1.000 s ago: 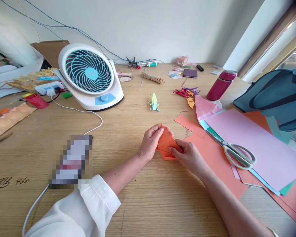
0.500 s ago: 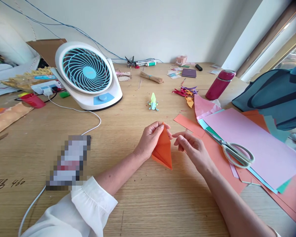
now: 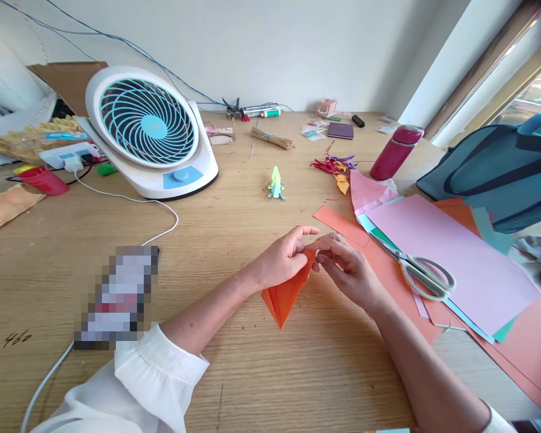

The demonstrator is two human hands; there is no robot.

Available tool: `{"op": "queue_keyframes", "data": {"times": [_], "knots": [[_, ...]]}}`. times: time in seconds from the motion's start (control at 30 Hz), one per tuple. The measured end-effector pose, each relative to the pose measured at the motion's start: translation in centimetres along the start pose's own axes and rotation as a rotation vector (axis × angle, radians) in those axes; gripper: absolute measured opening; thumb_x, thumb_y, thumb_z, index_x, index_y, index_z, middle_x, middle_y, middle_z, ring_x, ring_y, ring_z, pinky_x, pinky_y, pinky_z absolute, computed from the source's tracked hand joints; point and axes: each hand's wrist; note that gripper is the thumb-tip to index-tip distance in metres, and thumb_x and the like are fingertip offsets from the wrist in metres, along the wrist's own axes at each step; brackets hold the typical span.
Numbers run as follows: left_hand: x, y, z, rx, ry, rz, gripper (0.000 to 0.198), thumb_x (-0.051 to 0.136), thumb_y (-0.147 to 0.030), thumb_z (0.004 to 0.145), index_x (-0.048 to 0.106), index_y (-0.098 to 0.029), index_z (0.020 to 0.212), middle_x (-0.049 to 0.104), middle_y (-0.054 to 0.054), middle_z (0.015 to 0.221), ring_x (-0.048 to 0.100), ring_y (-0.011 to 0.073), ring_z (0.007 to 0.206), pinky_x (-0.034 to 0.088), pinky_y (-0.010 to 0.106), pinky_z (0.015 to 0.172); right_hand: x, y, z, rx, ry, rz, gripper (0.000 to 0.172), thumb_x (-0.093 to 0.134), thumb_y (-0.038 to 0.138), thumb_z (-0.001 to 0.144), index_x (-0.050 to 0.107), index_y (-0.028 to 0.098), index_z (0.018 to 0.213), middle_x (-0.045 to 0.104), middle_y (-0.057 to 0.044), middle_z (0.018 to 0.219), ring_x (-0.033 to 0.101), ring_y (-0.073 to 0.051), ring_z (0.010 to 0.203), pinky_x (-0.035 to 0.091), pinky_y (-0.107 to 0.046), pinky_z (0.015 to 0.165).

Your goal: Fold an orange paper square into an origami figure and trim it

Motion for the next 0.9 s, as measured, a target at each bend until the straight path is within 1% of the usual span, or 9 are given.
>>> {"op": "queue_keyframes", "data": {"times": [0.17, 0.33, 0.47, 0.53, 0.63, 0.7, 0.8, 0.83, 0.9], "knots": [[-0.2, -0.3, -0.1, -0.031, 0.058, -0.029, 0.059, 0.049, -0.006, 0.079, 0.048, -0.023, 0.135, 0.07, 0.004, 0.089, 0.062, 0.0147, 0.071, 0.047, 0.027, 0.064, -0.4, -0.6, 0.0, -0.031, 0.0, -0.024, 0.02, 0.051, 0.024, 0.097, 0.069, 0.025, 0.106, 0.057, -0.004, 0.091, 0.061, -0.016, 0.077, 0.052, -0.035, 0.075], [-0.8, -0.2, -0.2, 0.086, 0.095, 0.084, 0.062, 0.054, -0.002, 0.072, 0.059, -0.025, 0.129, 0.069, 0.004, 0.087, 0.064, 0.0163, 0.076, 0.047, 0.024, 0.062, -0.7, -0.8, 0.0, -0.09, 0.047, -0.156, 0.024, 0.052, 0.021, 0.095, 0.069, 0.027, 0.11, 0.058, -0.006, 0.091, 0.058, -0.019, 0.087, 0.051, -0.034, 0.073], [-1.0, 0.0, -0.2, 0.057, 0.157, 0.176, 0.071, 0.05, 0.0, 0.071, 0.052, -0.024, 0.138, 0.067, 0.005, 0.094, 0.064, 0.0151, 0.077, 0.047, 0.022, 0.061, -0.7, -0.7, 0.1, -0.092, 0.07, -0.159, 0.019, 0.054, 0.021, 0.093, 0.072, 0.026, 0.101, 0.058, -0.006, 0.093, 0.058, -0.019, 0.09, 0.05, -0.032, 0.071], [-1.1, 0.1, -0.2, 0.027, 0.18, 0.196, 0.071, 0.049, -0.002, 0.073, 0.049, -0.023, 0.141, 0.067, 0.007, 0.1, 0.065, 0.0156, 0.079, 0.049, 0.024, 0.065, -0.8, -0.6, 0.1, -0.071, 0.066, -0.169, 0.016, 0.056, 0.021, 0.092, 0.071, 0.025, 0.097, 0.06, -0.006, 0.092, 0.059, -0.019, 0.088, 0.05, -0.032, 0.071], [-1.4, 0.3, 0.0, -0.005, 0.179, 0.247, 0.063, 0.048, -0.006, 0.08, 0.047, -0.022, 0.141, 0.067, 0.007, 0.109, 0.065, 0.017, 0.091, 0.051, 0.03, 0.081, -1.0, -0.4, 0.0, -0.031, 0.079, -0.163, 0.014, 0.056, 0.02, 0.092, 0.069, 0.023, 0.095, 0.064, -0.005, 0.092, 0.06, -0.017, 0.084, 0.049, -0.032, 0.073], [-1.7, 0.4, 0.2, -0.03, 0.189, 0.29, 0.051, 0.047, -0.012, 0.087, 0.049, -0.021, 0.136, 0.067, 0.007, 0.11, 0.063, 0.0179, 0.098, 0.048, 0.034, 0.091, -1.3, -0.2, -0.1, -0.005, 0.09, -0.147, 0.013, 0.056, 0.019, 0.093, 0.069, 0.022, 0.095, 0.067, -0.004, 0.092, 0.061, -0.016, 0.082, 0.049, -0.031, 0.075], [-2.4, 0.1, 0.4, -0.06, 0.173, 0.337, 0.026, 0.049, -0.029, 0.094, 0.056, -0.019, 0.116, 0.066, 0.007, 0.104, 0.061, 0.0195, 0.098, 0.048, 0.034, 0.088, -1.8, -0.1, -0.1, 0.004, 0.075, -0.16, 0.014, 0.057, 0.018, 0.093, 0.069, 0.023, 0.095, 0.067, -0.003, 0.089, 0.06, -0.015, 0.08, 0.048, -0.03, 0.073], [-2.6, -0.2, 0.4, -0.07, 0.155, 0.355, 0.023, 0.05, -0.036, 0.095, 0.057, -0.018, 0.107, 0.066, 0.007, 0.102, 0.061, 0.0196, 0.095, 0.048, 0.033, 0.085, -1.9, 0.0, -0.1, -0.002, 0.061, -0.173, 0.014, 0.057, 0.017, 0.093, 0.069, 0.023, 0.095, 0.067, -0.002, 0.088, 0.06, -0.015, 0.08, 0.047, -0.03, 0.072], [-3.0, -1.0, 0.2, -0.105, 0.133, 0.397, 0.031, 0.051, -0.049, 0.094, 0.054, -0.018, 0.093, 0.065, 0.006, 0.096, 0.06, 0.0193, 0.089, 0.048, 0.032, 0.078, -2.1, 0.0, 0.0, -0.025, 0.028, -0.2, 0.014, 0.057, 0.015, 0.092, 0.068, 0.023, 0.094, 0.066, -0.002, 0.087, 0.059, -0.015, 0.08, 0.046, -0.029, 0.071]]}}
Point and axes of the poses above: each hand's wrist, its own z-axis towards the middle knuckle, its own x-axis out of the palm, y = z × x
